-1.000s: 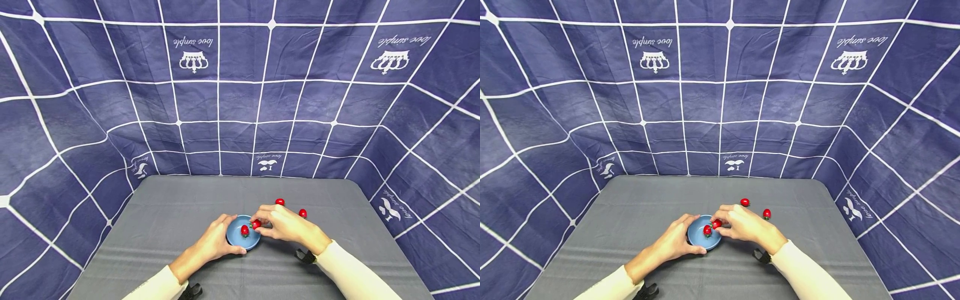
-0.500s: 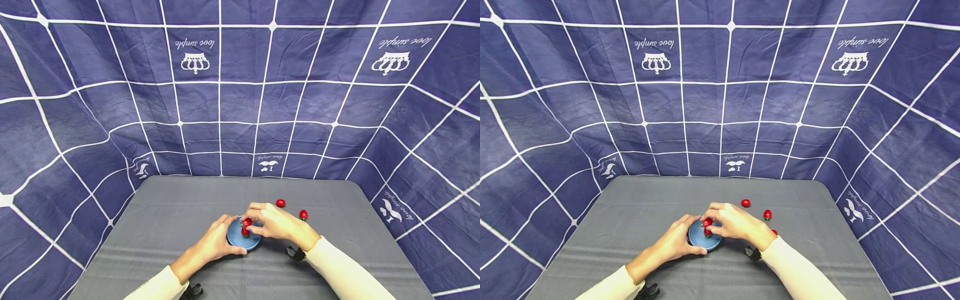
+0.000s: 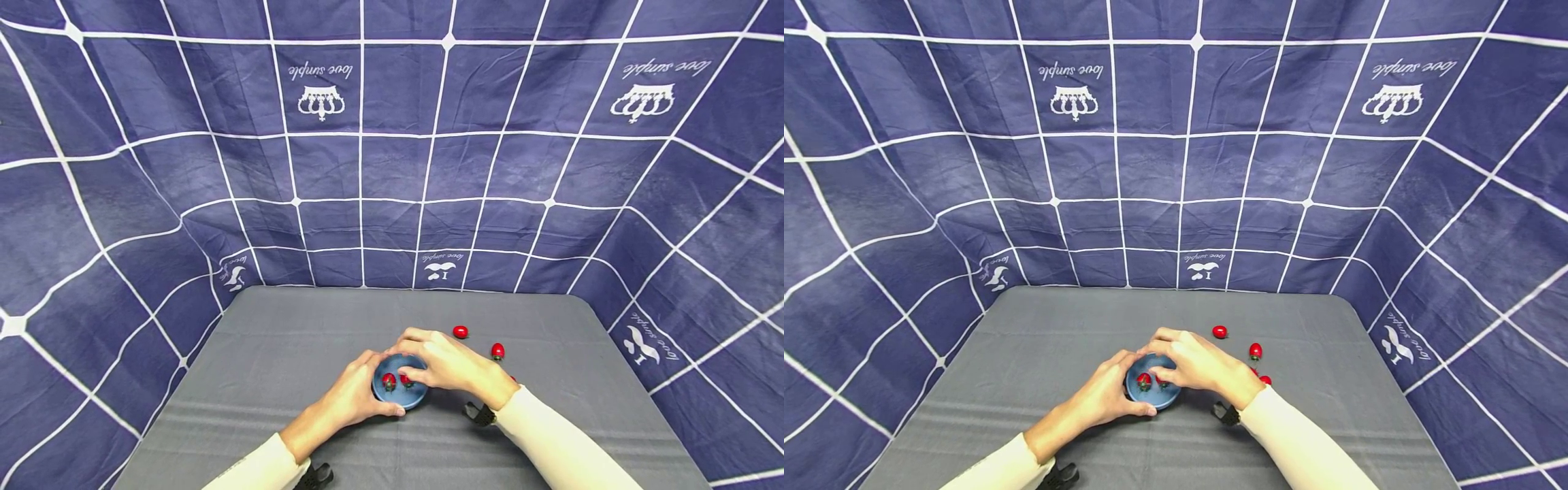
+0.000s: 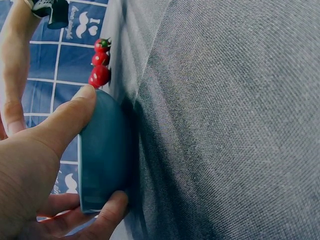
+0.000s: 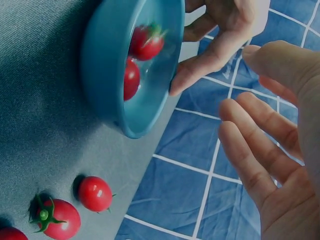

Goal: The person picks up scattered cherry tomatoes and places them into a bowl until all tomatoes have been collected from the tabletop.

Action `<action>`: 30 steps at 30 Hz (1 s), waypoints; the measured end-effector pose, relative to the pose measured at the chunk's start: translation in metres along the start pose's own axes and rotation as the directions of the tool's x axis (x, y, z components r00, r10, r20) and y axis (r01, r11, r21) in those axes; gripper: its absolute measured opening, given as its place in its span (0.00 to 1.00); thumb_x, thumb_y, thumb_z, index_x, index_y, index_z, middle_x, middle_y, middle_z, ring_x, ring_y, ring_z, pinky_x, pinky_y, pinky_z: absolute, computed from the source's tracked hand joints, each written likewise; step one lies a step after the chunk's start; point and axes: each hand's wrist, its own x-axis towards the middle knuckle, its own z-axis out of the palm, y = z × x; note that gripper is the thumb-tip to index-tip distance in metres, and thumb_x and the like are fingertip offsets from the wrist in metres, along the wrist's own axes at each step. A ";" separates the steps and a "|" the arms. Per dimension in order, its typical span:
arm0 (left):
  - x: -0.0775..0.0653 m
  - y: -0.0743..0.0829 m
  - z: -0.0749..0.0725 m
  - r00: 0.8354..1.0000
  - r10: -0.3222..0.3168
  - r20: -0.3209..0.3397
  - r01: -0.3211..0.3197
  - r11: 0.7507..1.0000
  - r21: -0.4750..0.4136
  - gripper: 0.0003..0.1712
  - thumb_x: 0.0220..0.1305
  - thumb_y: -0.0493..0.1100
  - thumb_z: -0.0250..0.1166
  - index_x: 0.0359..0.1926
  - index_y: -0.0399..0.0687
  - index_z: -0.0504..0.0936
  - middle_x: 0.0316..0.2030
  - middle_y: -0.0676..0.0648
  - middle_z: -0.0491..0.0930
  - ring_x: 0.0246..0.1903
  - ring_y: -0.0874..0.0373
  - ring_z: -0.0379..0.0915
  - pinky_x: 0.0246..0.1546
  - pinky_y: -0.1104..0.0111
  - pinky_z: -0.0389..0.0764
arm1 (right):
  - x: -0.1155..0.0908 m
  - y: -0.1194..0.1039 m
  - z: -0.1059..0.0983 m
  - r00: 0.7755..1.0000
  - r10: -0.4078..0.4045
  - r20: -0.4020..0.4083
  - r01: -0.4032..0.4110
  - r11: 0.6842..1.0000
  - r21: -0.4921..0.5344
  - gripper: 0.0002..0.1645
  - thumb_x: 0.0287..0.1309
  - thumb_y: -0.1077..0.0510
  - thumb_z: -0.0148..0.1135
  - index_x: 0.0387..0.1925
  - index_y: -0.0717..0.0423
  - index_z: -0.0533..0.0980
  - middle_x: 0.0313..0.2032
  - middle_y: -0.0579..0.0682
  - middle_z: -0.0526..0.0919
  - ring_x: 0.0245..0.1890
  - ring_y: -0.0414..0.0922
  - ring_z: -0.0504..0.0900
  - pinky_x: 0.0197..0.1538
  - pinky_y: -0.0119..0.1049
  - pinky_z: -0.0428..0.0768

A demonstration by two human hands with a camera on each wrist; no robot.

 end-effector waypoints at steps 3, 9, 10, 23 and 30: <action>0.000 0.000 0.000 1.000 0.004 -0.001 -0.004 1.000 0.001 0.64 0.42 0.61 0.99 0.75 0.36 0.82 0.61 0.42 0.87 0.58 0.45 0.90 0.64 0.53 0.91 | -0.001 0.000 0.000 1.000 -0.001 -0.015 0.001 1.000 -0.006 0.20 0.73 0.55 0.82 0.63 0.48 0.91 0.55 0.44 0.91 0.53 0.42 0.95 0.62 0.33 0.92; 0.000 0.000 0.001 1.000 0.002 -0.004 -0.002 1.000 0.008 0.64 0.42 0.61 0.99 0.75 0.37 0.82 0.62 0.41 0.87 0.59 0.45 0.90 0.64 0.53 0.91 | -0.004 0.001 -0.002 1.000 0.006 -0.025 -0.007 1.000 -0.012 0.19 0.73 0.55 0.82 0.62 0.46 0.91 0.55 0.45 0.92 0.55 0.41 0.94 0.63 0.34 0.92; 0.000 0.000 0.001 1.000 0.003 -0.005 -0.003 1.000 0.007 0.64 0.42 0.61 0.99 0.75 0.37 0.82 0.62 0.41 0.87 0.59 0.45 0.90 0.64 0.53 0.91 | -0.005 0.001 -0.002 1.000 0.010 -0.025 -0.011 1.000 -0.012 0.19 0.73 0.55 0.82 0.62 0.46 0.91 0.55 0.46 0.92 0.55 0.40 0.94 0.63 0.34 0.92; 0.001 0.001 0.002 1.000 0.000 -0.009 0.000 1.000 0.004 0.65 0.41 0.60 1.00 0.75 0.34 0.82 0.63 0.40 0.87 0.61 0.43 0.90 0.67 0.51 0.90 | -0.019 0.009 -0.007 0.997 0.074 -0.012 -0.075 0.993 -0.088 0.24 0.68 0.49 0.84 0.63 0.40 0.91 0.56 0.39 0.91 0.58 0.40 0.91 0.63 0.40 0.92; 0.001 0.001 0.002 1.000 -0.010 -0.006 0.010 1.000 0.002 0.66 0.41 0.60 1.00 0.76 0.32 0.81 0.63 0.41 0.87 0.61 0.44 0.89 0.67 0.51 0.90 | -0.032 0.014 -0.012 0.989 0.146 0.003 -0.145 0.985 -0.091 0.27 0.68 0.45 0.84 0.66 0.36 0.90 0.59 0.36 0.90 0.52 0.36 0.89 0.55 0.39 0.92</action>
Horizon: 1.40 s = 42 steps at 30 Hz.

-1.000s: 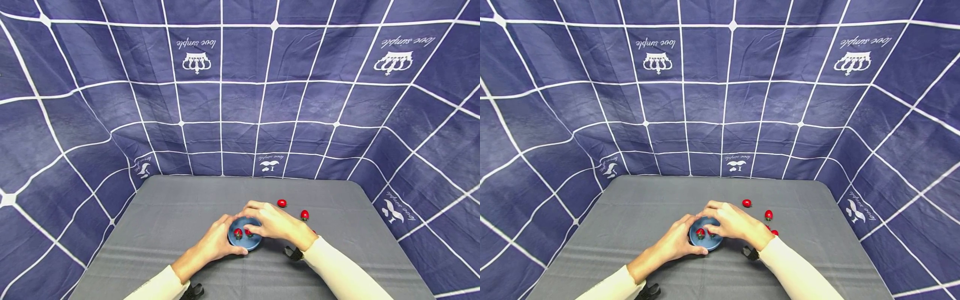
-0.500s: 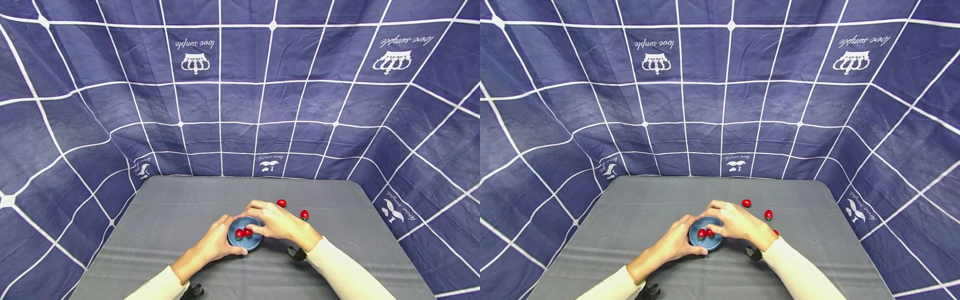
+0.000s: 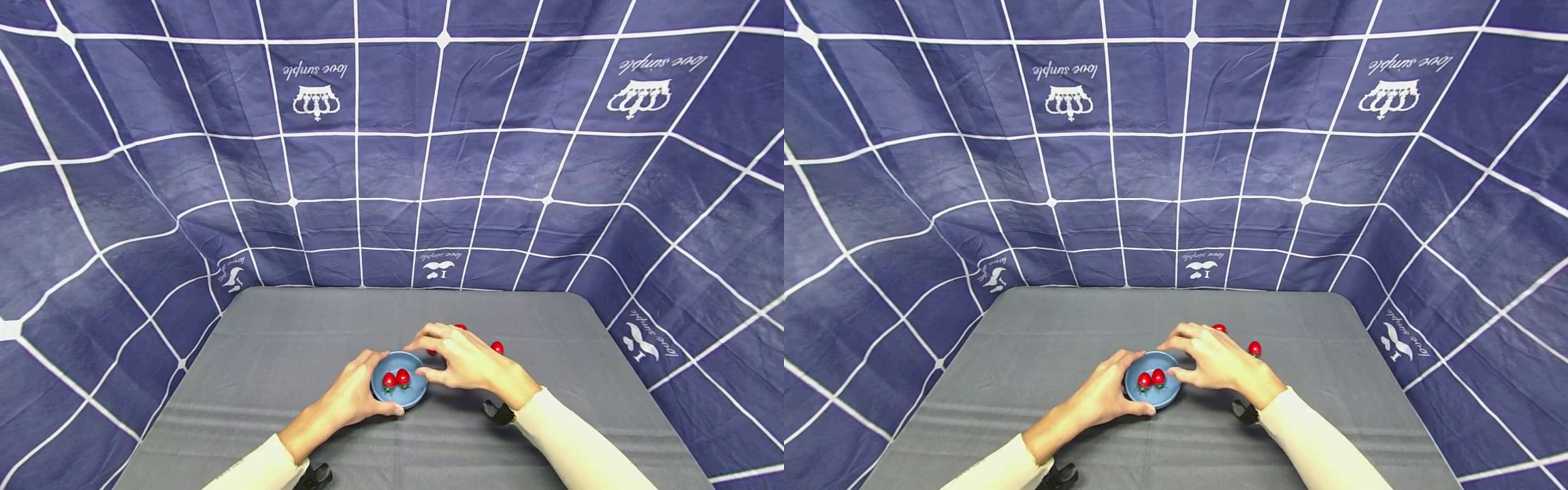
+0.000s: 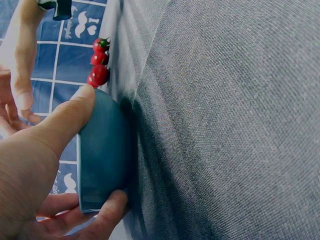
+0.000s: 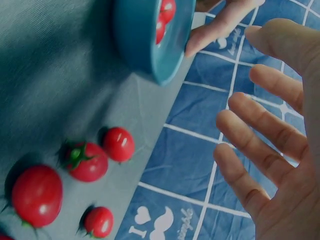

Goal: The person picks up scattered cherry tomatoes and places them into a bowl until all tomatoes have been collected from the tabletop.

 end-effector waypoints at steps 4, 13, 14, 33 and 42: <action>0.001 -0.001 0.000 1.000 0.007 -0.004 -0.007 1.000 0.000 0.66 0.42 0.60 0.99 0.76 0.33 0.81 0.63 0.41 0.87 0.61 0.44 0.89 0.68 0.51 0.89 | -0.007 0.007 -0.002 1.000 0.030 -0.002 -0.030 1.000 -0.008 0.27 0.68 0.45 0.84 0.67 0.35 0.90 0.60 0.36 0.90 0.53 0.37 0.89 0.58 0.43 0.91; 0.001 -0.002 0.003 1.000 0.003 -0.006 -0.003 1.000 -0.012 0.66 0.41 0.60 1.00 0.76 0.34 0.81 0.62 0.42 0.87 0.62 0.45 0.89 0.68 0.52 0.89 | -0.026 0.022 -0.008 0.996 0.090 -0.022 -0.090 0.996 -0.020 0.28 0.65 0.45 0.87 0.65 0.37 0.90 0.60 0.37 0.90 0.61 0.41 0.90 0.64 0.48 0.92; 0.001 -0.002 0.003 1.000 0.002 -0.006 -0.003 1.000 -0.014 0.66 0.41 0.60 1.00 0.76 0.34 0.81 0.63 0.41 0.87 0.62 0.44 0.89 0.68 0.52 0.89 | -0.029 0.024 -0.008 0.995 0.098 -0.025 -0.099 0.995 -0.022 0.28 0.64 0.45 0.87 0.65 0.37 0.90 0.59 0.37 0.90 0.61 0.41 0.91 0.64 0.48 0.92; 0.002 -0.001 0.002 1.000 0.003 -0.005 -0.003 1.000 -0.013 0.66 0.40 0.59 1.00 0.76 0.34 0.81 0.62 0.41 0.87 0.61 0.44 0.89 0.69 0.52 0.89 | -0.088 0.050 -0.011 0.965 0.258 -0.040 -0.259 0.965 -0.034 0.30 0.62 0.45 0.89 0.65 0.38 0.90 0.60 0.34 0.89 0.62 0.39 0.91 0.65 0.48 0.91; 0.002 -0.003 0.002 1.000 0.009 -0.012 -0.009 1.000 -0.018 0.66 0.40 0.59 1.00 0.76 0.33 0.81 0.62 0.40 0.87 0.61 0.44 0.89 0.68 0.52 0.89 | -0.117 0.059 -0.010 0.946 0.321 -0.040 -0.322 0.946 -0.026 0.32 0.58 0.47 0.91 0.64 0.42 0.91 0.58 0.37 0.90 0.58 0.41 0.92 0.60 0.48 0.92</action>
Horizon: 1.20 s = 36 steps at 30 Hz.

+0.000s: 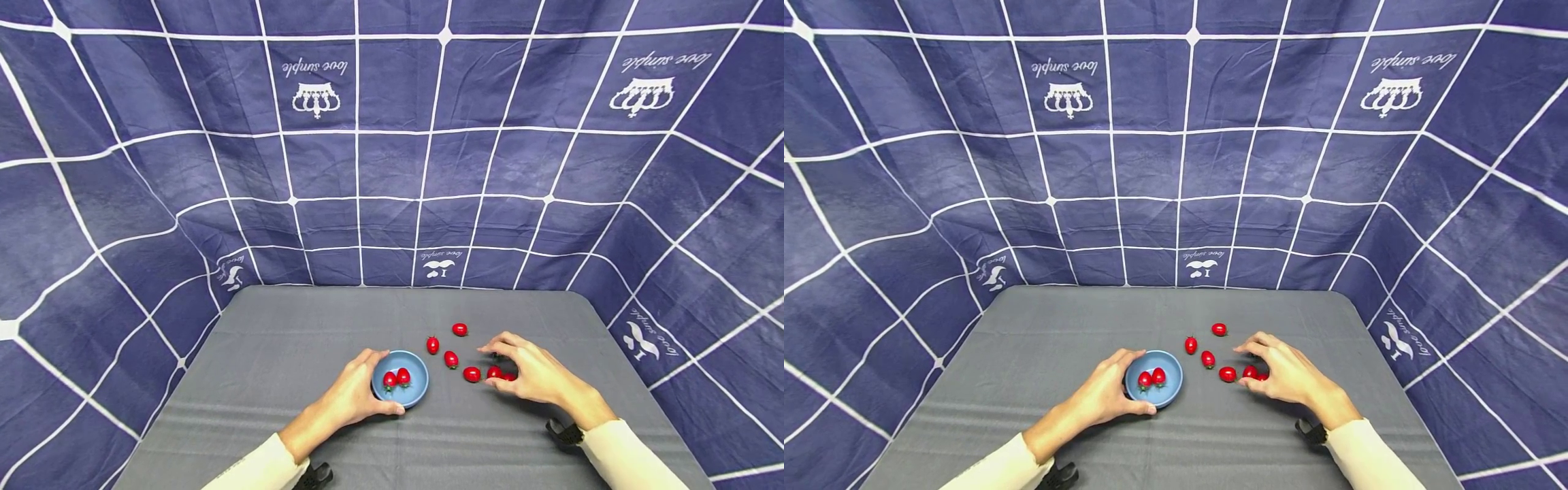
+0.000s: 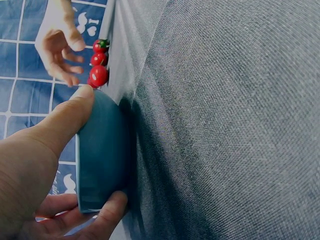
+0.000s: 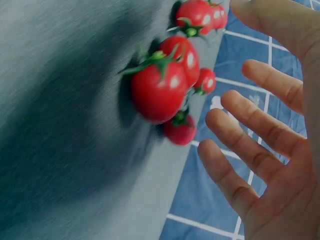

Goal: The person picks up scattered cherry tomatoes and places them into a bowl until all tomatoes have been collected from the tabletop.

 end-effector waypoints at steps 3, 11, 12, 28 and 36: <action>0.000 -0.001 0.000 1.000 0.001 -0.002 -0.001 1.000 0.002 0.66 0.40 0.59 1.00 0.75 0.33 0.81 0.62 0.40 0.88 0.60 0.43 0.89 0.68 0.52 0.89 | -0.007 0.005 0.000 1.000 0.019 -0.002 -0.019 1.000 0.006 0.34 0.57 0.46 0.92 0.64 0.43 0.91 0.56 0.39 0.90 0.55 0.43 0.92 0.57 0.47 0.92; -0.001 -0.001 0.000 1.000 0.000 0.004 0.000 1.000 0.000 0.65 0.41 0.59 0.99 0.75 0.33 0.81 0.61 0.40 0.87 0.60 0.44 0.90 0.68 0.53 0.89 | -0.023 0.015 0.003 0.999 0.040 -0.021 -0.040 0.999 0.009 0.35 0.54 0.42 0.93 0.62 0.45 0.91 0.53 0.38 0.91 0.48 0.39 0.92 0.50 0.42 0.91; -0.001 -0.001 0.000 1.000 -0.001 0.004 0.001 1.000 0.001 0.65 0.41 0.59 0.99 0.75 0.33 0.81 0.61 0.41 0.87 0.60 0.44 0.90 0.68 0.53 0.90 | -0.024 0.015 0.003 0.999 0.047 -0.017 -0.047 0.999 0.013 0.35 0.54 0.42 0.93 0.62 0.44 0.91 0.52 0.38 0.91 0.47 0.38 0.91 0.49 0.41 0.91; 0.000 -0.001 -0.001 1.000 0.004 0.001 -0.004 1.000 0.013 0.65 0.41 0.59 0.99 0.75 0.32 0.81 0.61 0.40 0.88 0.60 0.43 0.90 0.67 0.52 0.90 | -0.030 0.025 0.012 0.997 -0.025 -0.072 0.036 0.986 0.163 0.23 0.51 0.60 0.94 0.45 0.53 0.88 0.37 0.39 0.89 0.31 0.27 0.81 0.34 0.23 0.81; -0.001 0.001 -0.002 1.000 0.001 0.002 -0.001 1.000 0.015 0.65 0.41 0.59 0.99 0.75 0.33 0.81 0.61 0.41 0.88 0.61 0.44 0.89 0.68 0.52 0.89 | -0.029 0.029 0.012 0.994 -0.064 -0.093 0.082 0.975 0.208 0.23 0.50 0.64 0.93 0.45 0.57 0.88 0.32 0.39 0.87 0.29 0.27 0.82 0.33 0.19 0.80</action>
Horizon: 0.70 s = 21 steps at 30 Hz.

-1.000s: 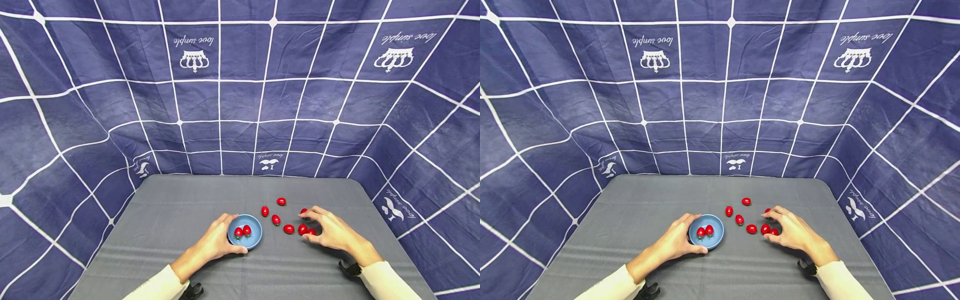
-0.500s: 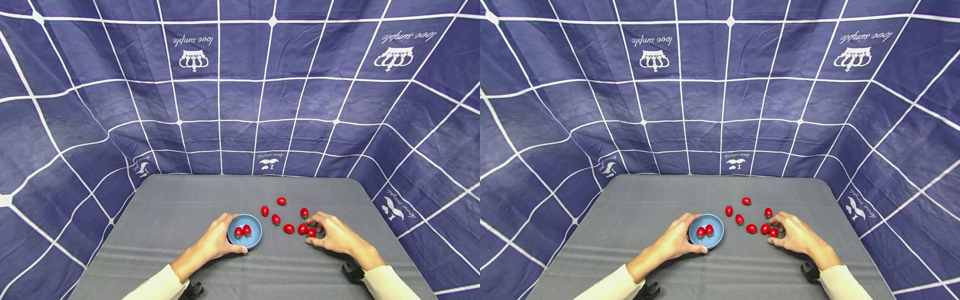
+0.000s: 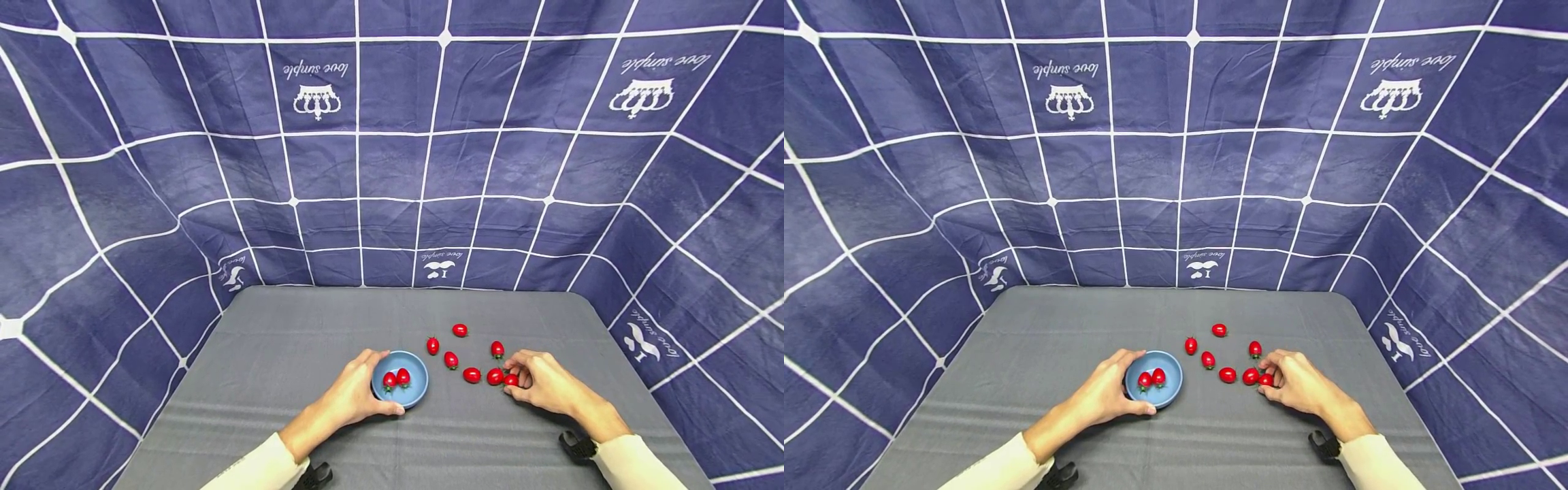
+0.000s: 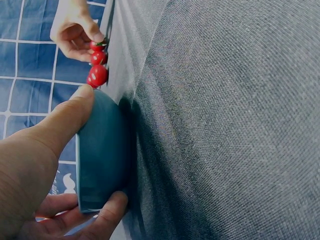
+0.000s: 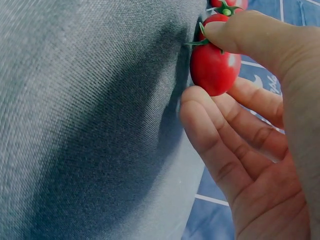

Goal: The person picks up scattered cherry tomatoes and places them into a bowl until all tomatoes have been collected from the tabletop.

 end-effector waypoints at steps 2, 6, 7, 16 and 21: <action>0.000 0.000 0.000 1.000 -0.002 0.000 0.002 1.000 -0.001 0.65 0.41 0.59 0.99 0.75 0.33 0.81 0.61 0.41 0.87 0.61 0.44 0.89 0.68 0.52 0.89 | 0.000 0.000 0.000 1.000 -0.009 -0.007 0.009 1.000 0.003 0.23 0.50 0.64 0.93 0.45 0.58 0.88 0.32 0.39 0.88 0.29 0.27 0.82 0.33 0.18 0.80; 0.000 0.000 0.001 1.000 -0.002 -0.004 0.002 1.000 -0.003 0.65 0.41 0.59 0.99 0.75 0.33 0.82 0.61 0.40 0.88 0.60 0.43 0.89 0.68 0.52 0.89 | 0.000 -0.001 -0.002 1.000 -0.011 -0.008 0.011 1.000 0.006 0.23 0.51 0.65 0.92 0.47 0.59 0.88 0.32 0.39 0.88 0.29 0.27 0.82 0.33 0.19 0.80; 0.000 0.000 0.001 1.000 -0.001 -0.005 0.001 1.000 -0.004 0.65 0.41 0.59 0.99 0.75 0.33 0.82 0.61 0.40 0.88 0.60 0.43 0.89 0.68 0.52 0.89 | 0.000 -0.001 -0.002 1.000 -0.009 -0.007 0.010 1.000 0.007 0.23 0.51 0.65 0.92 0.48 0.59 0.89 0.32 0.39 0.88 0.30 0.27 0.82 0.33 0.19 0.80; -0.001 0.000 0.001 1.000 -0.002 -0.006 0.002 1.000 -0.013 0.65 0.40 0.59 0.99 0.75 0.33 0.82 0.61 0.40 0.88 0.60 0.43 0.90 0.68 0.53 0.90 | 0.004 -0.009 -0.011 1.000 -0.005 -0.018 0.006 1.000 0.006 0.24 0.51 0.67 0.91 0.49 0.61 0.89 0.31 0.38 0.88 0.30 0.26 0.82 0.33 0.20 0.82; -0.001 0.000 0.001 1.000 -0.008 -0.004 0.008 1.000 -0.017 0.65 0.40 0.59 0.99 0.75 0.33 0.81 0.61 0.40 0.88 0.60 0.42 0.89 0.68 0.52 0.90 | 0.008 -0.016 -0.013 0.999 -0.009 -0.031 0.010 1.000 0.003 0.25 0.50 0.68 0.91 0.49 0.60 0.88 0.32 0.40 0.89 0.30 0.27 0.83 0.33 0.22 0.84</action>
